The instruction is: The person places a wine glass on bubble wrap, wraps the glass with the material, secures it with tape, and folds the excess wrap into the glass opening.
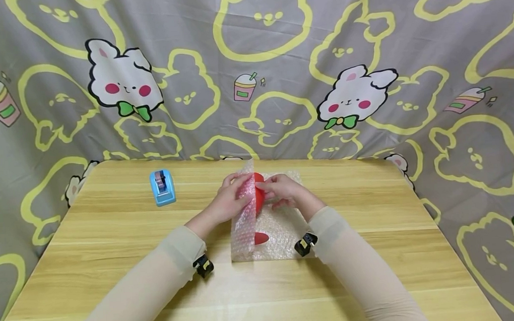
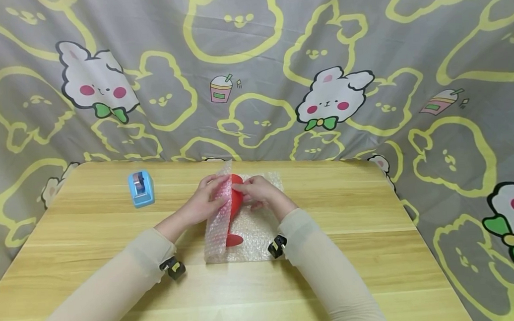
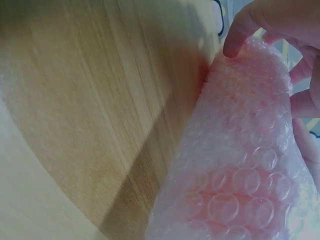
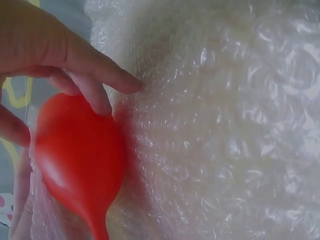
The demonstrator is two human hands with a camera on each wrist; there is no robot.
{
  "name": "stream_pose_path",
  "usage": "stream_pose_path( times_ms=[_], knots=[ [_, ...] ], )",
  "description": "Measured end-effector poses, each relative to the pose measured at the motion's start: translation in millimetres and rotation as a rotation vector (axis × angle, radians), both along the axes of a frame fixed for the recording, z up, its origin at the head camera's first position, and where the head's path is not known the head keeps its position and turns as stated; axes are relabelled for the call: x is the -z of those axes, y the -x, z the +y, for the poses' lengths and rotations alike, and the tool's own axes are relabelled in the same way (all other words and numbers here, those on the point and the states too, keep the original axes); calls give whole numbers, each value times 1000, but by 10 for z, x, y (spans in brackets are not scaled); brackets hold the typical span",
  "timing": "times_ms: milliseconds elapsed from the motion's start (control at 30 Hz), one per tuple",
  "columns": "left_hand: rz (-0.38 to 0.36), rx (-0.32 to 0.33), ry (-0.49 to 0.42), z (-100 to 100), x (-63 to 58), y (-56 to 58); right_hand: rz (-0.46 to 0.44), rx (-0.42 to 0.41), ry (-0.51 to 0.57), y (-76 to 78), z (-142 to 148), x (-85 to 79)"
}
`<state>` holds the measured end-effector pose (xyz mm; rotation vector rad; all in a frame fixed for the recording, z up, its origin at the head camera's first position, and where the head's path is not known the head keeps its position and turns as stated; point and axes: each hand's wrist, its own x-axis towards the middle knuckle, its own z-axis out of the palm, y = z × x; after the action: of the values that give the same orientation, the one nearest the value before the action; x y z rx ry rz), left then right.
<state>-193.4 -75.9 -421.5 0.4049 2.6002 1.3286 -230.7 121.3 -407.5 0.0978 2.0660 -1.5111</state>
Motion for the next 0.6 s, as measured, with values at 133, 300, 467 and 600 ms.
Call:
stream_pose_path(
  times_ms=[133,300,467,600],
  knots=[
    [7,0,15,20,-18,-9,4,8,-35,-4,-16,-1],
    [5,-14,26,44,-21,-20,0,17,-43,-13,-26,-9],
    [3,-32,18,51,7,-37,-8,32,-30,-21,-24,-15],
    [24,-51,-48,44,37,-40,-15,49,-27,-22,-22,-18]
  ],
)
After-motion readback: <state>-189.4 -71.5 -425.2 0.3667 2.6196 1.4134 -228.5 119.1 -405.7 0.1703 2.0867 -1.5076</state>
